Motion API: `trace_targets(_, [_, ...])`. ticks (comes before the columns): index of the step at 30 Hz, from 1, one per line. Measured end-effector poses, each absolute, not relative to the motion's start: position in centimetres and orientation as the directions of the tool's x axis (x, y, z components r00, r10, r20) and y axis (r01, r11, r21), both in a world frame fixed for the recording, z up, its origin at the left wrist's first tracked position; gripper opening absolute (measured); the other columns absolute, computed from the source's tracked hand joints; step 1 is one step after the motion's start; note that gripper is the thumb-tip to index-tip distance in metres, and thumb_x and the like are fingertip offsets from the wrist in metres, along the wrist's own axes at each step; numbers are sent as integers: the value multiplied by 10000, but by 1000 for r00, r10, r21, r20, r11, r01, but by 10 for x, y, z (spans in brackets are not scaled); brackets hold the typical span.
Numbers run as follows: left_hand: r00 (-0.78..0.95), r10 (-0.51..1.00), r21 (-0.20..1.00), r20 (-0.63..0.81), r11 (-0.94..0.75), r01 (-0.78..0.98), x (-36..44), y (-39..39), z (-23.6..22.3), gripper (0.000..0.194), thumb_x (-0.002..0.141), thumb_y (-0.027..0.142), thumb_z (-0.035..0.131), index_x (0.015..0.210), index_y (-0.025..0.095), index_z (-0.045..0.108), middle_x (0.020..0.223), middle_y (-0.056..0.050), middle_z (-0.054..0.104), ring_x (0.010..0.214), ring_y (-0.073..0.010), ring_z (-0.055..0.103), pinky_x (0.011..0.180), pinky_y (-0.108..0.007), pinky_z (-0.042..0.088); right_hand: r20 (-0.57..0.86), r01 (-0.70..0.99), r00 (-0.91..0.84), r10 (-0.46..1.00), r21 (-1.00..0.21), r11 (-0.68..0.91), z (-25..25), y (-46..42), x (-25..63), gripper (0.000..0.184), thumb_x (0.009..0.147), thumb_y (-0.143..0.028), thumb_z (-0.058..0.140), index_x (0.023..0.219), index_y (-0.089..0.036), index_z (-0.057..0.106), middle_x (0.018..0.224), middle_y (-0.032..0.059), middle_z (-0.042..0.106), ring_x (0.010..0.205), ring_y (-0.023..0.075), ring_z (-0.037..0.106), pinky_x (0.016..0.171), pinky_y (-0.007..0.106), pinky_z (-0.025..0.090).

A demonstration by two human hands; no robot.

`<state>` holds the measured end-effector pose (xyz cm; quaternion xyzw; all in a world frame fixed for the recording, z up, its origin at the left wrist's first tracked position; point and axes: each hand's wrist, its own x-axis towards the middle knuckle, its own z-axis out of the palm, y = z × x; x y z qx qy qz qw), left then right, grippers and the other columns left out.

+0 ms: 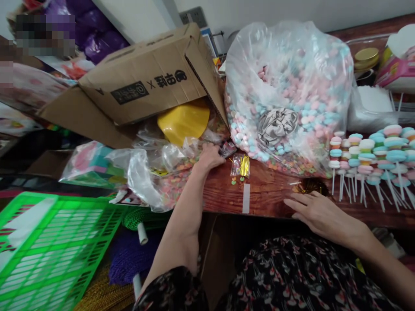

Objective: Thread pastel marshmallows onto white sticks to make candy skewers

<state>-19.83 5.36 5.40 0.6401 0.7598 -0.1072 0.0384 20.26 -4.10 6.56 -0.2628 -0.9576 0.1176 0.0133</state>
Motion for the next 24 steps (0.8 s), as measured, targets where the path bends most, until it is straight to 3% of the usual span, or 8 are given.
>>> trace_targets(5, [-203,959,-107,-196,185,977,-195,50,50,536,642,346,635,1123,108,639,1064,-186,663,1061,-357,562,902,-423,457,-52,555,-827,560,-239,797,59,-38,221,363,952,-231,504,1313,-225,536,1273,105,637,1024,244,658,891,436,483])
trace_targets(9, [-233,958,-98,-167,220,971,-194,51,45,574,621,408,675,1091,83,629,1100,-225,656,1065,-385,573,908,-442,455,-61,571,-815,577,-262,778,60,-34,221,344,959,-214,483,1298,-197,541,1245,128,642,985,236,665,848,407,482])
trace_targets(15, [-319,948,19,-20,319,947,-199,40,34,509,628,423,674,1043,131,632,1055,-181,664,998,-362,614,851,-424,483,-58,547,-827,559,-314,776,57,-32,215,280,959,-206,485,1226,-184,563,1184,126,651,986,218,648,841,372,454])
trace_targets(20, [-418,909,355,-7,393,849,-209,25,27,453,592,350,671,991,138,654,830,-58,676,789,-236,619,728,-319,479,15,533,-831,557,-270,802,46,-31,216,286,946,-180,495,1218,-175,582,1177,141,659,945,211,659,810,351,459])
trace_targets(24, [-501,864,762,-55,361,538,-219,11,44,454,498,326,713,906,140,644,685,27,608,645,-152,554,611,-251,451,111,490,-838,533,-275,827,50,-20,200,285,943,-171,489,1202,-159,608,1145,151,675,965,239,664,808,377,488])
